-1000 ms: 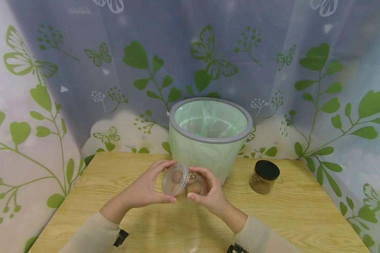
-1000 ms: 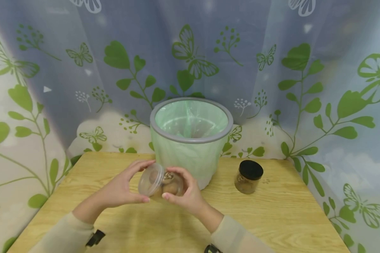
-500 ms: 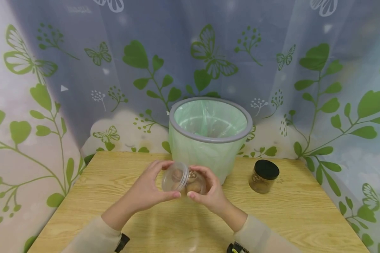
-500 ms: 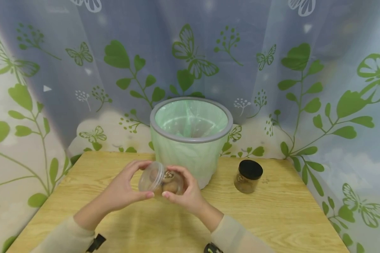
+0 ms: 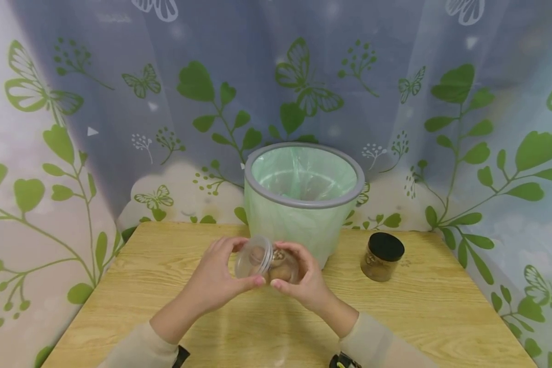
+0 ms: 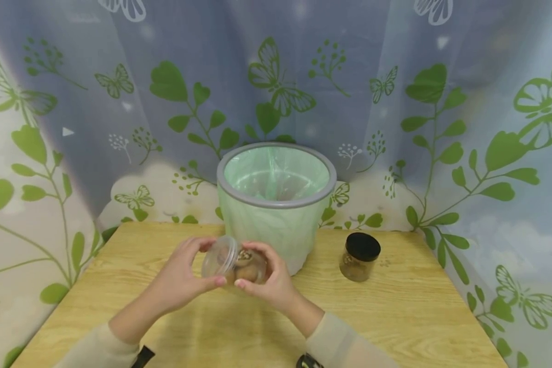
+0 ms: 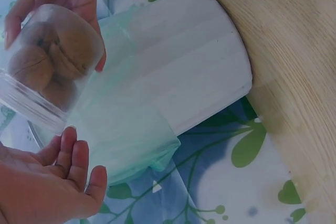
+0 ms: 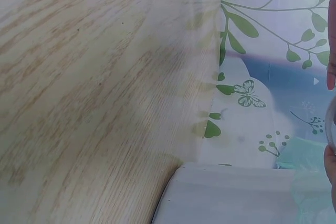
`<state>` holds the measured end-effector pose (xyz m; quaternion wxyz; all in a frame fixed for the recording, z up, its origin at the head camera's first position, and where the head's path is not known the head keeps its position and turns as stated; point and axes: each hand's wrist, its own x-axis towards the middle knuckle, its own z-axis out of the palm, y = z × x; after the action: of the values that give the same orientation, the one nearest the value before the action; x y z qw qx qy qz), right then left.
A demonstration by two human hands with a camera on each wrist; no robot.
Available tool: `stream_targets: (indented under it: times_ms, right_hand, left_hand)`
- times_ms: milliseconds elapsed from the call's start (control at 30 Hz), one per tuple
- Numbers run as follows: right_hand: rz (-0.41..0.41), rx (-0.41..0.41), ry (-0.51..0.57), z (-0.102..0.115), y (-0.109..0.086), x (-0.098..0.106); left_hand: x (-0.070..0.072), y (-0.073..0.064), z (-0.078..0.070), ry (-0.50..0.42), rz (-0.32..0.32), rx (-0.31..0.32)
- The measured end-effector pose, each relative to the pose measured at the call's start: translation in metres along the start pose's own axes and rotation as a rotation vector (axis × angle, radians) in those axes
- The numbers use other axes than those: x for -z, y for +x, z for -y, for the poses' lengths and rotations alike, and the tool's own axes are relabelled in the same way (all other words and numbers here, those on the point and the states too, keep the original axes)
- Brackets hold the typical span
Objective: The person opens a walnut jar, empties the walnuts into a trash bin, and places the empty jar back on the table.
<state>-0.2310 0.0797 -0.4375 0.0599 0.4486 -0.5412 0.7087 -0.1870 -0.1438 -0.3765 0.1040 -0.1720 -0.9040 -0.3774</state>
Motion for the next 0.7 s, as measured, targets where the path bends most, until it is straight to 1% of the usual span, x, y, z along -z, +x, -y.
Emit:
stream_targets:
  times_ms: [100,233,367,500,600,700]
  right_hand:
    - [-0.005,-0.004,-0.029,0.0,-0.001,0.001]
    - [-0.008,-0.009,-0.053,-0.001,-0.002,0.002]
    - [-0.013,-0.02,-0.084,-0.001,-0.002,0.003]
    - [-0.021,-0.048,-0.118,0.0,-0.002,0.002]
    - [-0.016,-0.059,-0.119,0.0,-0.002,0.002]
    - [-0.002,-0.055,-0.103,0.0,-0.001,0.002]
  left_hand:
    - [0.002,0.0,0.001,-0.008,0.019,-0.021]
    - [0.007,0.003,0.004,-0.05,0.065,-0.082]
    - [0.013,0.009,0.01,-0.094,0.134,-0.172]
    - [0.017,0.014,0.015,-0.096,0.204,-0.255]
    - [0.02,0.016,0.016,-0.092,0.251,-0.281]
    - [0.022,0.017,0.015,-0.093,0.28,-0.297]
